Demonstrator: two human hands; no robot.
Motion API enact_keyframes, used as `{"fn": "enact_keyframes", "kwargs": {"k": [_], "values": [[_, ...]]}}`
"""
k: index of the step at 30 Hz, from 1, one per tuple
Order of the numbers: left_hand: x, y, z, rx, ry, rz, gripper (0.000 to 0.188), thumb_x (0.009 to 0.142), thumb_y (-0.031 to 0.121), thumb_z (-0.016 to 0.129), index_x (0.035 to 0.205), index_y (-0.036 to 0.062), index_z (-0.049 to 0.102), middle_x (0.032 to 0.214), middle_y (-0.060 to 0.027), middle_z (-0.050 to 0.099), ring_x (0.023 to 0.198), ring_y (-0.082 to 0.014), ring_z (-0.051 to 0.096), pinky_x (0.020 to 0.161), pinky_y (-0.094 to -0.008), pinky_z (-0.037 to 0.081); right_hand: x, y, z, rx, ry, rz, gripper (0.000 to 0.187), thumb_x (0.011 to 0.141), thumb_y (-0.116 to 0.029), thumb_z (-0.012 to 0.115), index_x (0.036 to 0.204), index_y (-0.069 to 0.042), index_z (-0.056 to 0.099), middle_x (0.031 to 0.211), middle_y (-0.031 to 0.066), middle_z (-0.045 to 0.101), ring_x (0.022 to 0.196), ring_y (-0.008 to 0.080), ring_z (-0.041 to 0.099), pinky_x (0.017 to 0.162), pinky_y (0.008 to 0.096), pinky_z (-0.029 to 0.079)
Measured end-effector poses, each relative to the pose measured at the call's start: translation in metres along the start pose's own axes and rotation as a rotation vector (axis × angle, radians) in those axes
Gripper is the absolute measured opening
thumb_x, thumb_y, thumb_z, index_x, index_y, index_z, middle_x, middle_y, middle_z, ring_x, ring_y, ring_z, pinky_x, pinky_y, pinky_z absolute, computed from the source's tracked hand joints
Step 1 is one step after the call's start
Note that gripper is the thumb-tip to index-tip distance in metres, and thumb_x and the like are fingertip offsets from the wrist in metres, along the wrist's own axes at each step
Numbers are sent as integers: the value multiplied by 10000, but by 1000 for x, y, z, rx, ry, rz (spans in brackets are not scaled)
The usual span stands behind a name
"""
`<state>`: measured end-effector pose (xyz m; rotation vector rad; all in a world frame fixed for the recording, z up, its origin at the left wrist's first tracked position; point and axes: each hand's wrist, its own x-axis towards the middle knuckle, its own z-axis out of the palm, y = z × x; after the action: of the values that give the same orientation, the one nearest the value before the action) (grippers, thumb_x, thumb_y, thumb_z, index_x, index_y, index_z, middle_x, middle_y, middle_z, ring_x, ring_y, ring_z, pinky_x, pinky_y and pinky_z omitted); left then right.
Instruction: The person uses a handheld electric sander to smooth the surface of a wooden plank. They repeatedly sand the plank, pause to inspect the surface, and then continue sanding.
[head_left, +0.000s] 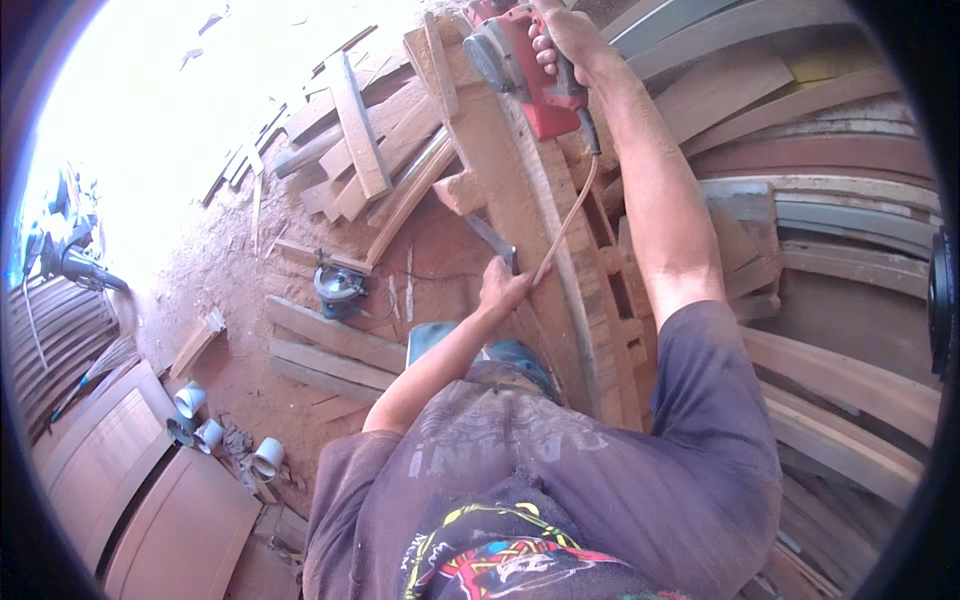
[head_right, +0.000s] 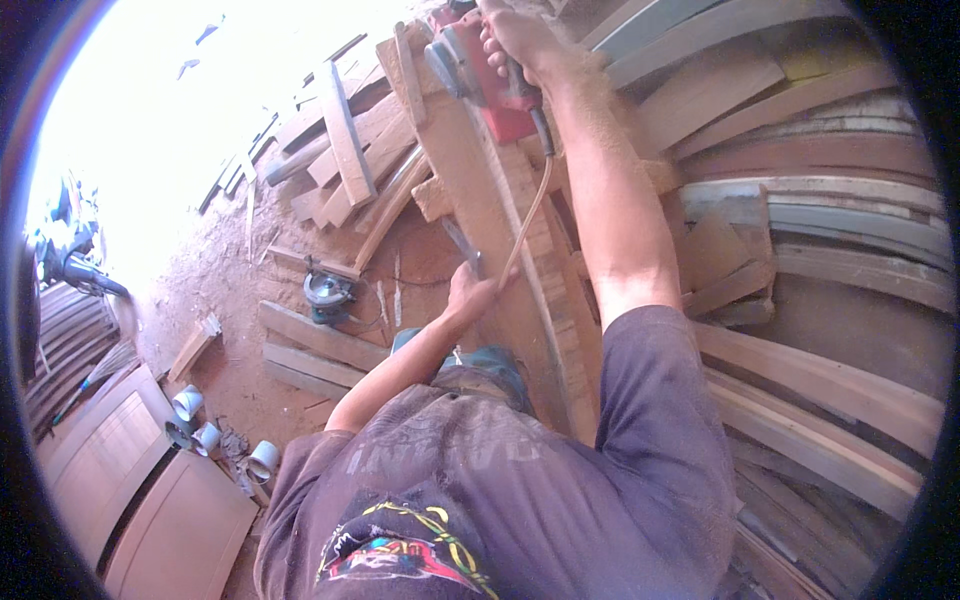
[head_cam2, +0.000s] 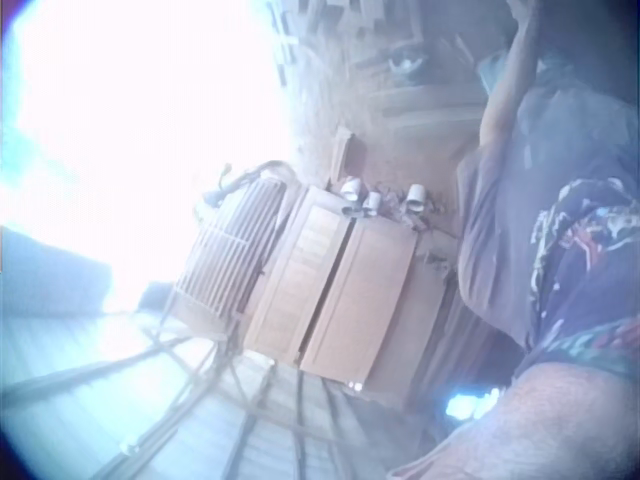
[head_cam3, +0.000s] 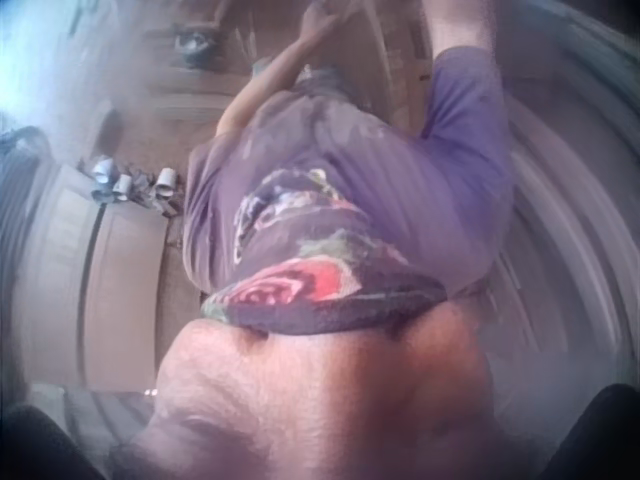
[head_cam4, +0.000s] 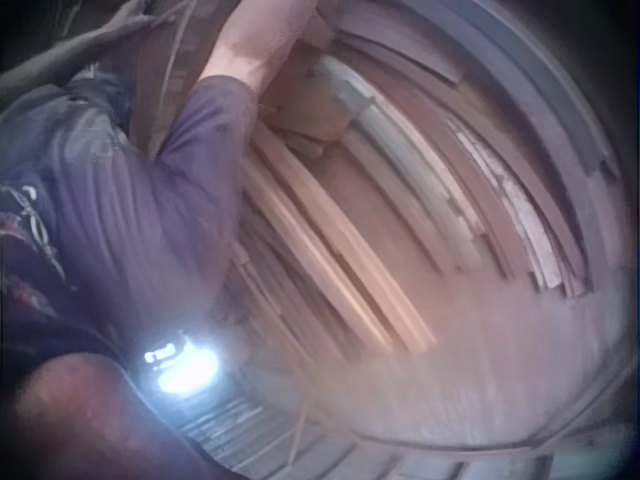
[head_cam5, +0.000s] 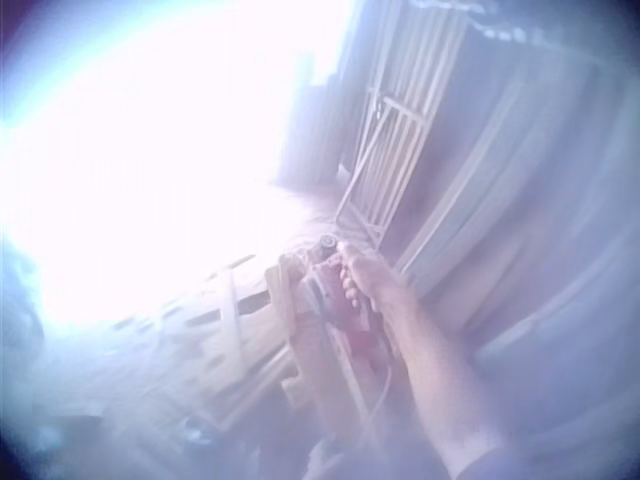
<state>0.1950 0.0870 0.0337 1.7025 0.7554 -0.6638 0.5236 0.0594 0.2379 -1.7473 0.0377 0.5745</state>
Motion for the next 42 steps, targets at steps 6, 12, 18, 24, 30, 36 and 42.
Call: {"fn": "enact_keyframes", "kwargs": {"k": [6, 12, 18, 24, 30, 36, 42], "values": [[-2, -25, -27, -179, -53, 113, 592, 827, 520, 916, 1065, 6, 748, 905, -115, 771, 819, -228, 732, 747, -389, 581, -119, 47, -12, -36, -62, 44, 609, 1045, -662, 544, 879, -77, 590, 617, -40, 476, 465, 73, 460, 443, 274, 367], [-73, -66, -120, -496, 128, 164, 279, 948, 252, 855, 1056, 11, 764, 857, -42, 751, 722, -89, 667, 647, -263, 542, -366, 148, -59, 19, 92, 198, 601, 1105, -573, 509, 1006, -16, 711, 717, -10, 555, 496, 62, 479, 458, 261, 380], [-127, -1, -140, -76, 173, 562, 391, 884, 142, 908, 1187, -2, 708, 1096, -65, 758, 850, -115, 686, 756, -286, 575, -551, 200, -71, 300, 468, 416, 596, 1095, -593, 550, 1013, -15, 670, 714, -8, 564, 568, 78, 494, 493, 265, 389], [-62, 85, -42, 941, -66, 1391, 626, 750, 361, 938, 1166, 7, 632, 1604, -225, 499, 1500, -397, 472, 1157, -499, 468, -646, 239, -49, 383, 817, 358, 582, 1083, -632, 552, 1071, -55, 630, 664, -30, 490, 560, 81, 462, 518, 272, 405], [49, 123, -23, 1420, -238, 1121, 701, 711, 441, 964, 1176, 39, 625, 1234, -182, 709, 1261, -388, 640, 1063, -510, 492, -626, 304, -24, 461, 997, 369, 487, 1087, -539, 611, 1065, -54, 639, 676, -44, 497, 568, 64, 466, 523, 252, 399], [53, 106, 29, 1286, 30, 926, 746, 774, 594, 874, 1173, 21, 610, 1124, -232, 751, 1104, -414, 725, 958, -542, 537, -627, 322, -37, 410, 976, 410, 467, 1075, -485, 664, 997, -27, 703, 648, -41, 536, 553, 48, 485, 502, 245, 378], [35, 68, 21, 1166, 132, 804, 651, 879, 473, 800, 1219, -21, 547, 1181, -279, 724, 1131, -466, 708, 922, -579, 548, -631, 358, -61, 307, 814, 396, 492, 1071, -511, 659, 977, -30, 704, 656, -36, 550, 556, 54, 496, 513, 247, 388]]}}
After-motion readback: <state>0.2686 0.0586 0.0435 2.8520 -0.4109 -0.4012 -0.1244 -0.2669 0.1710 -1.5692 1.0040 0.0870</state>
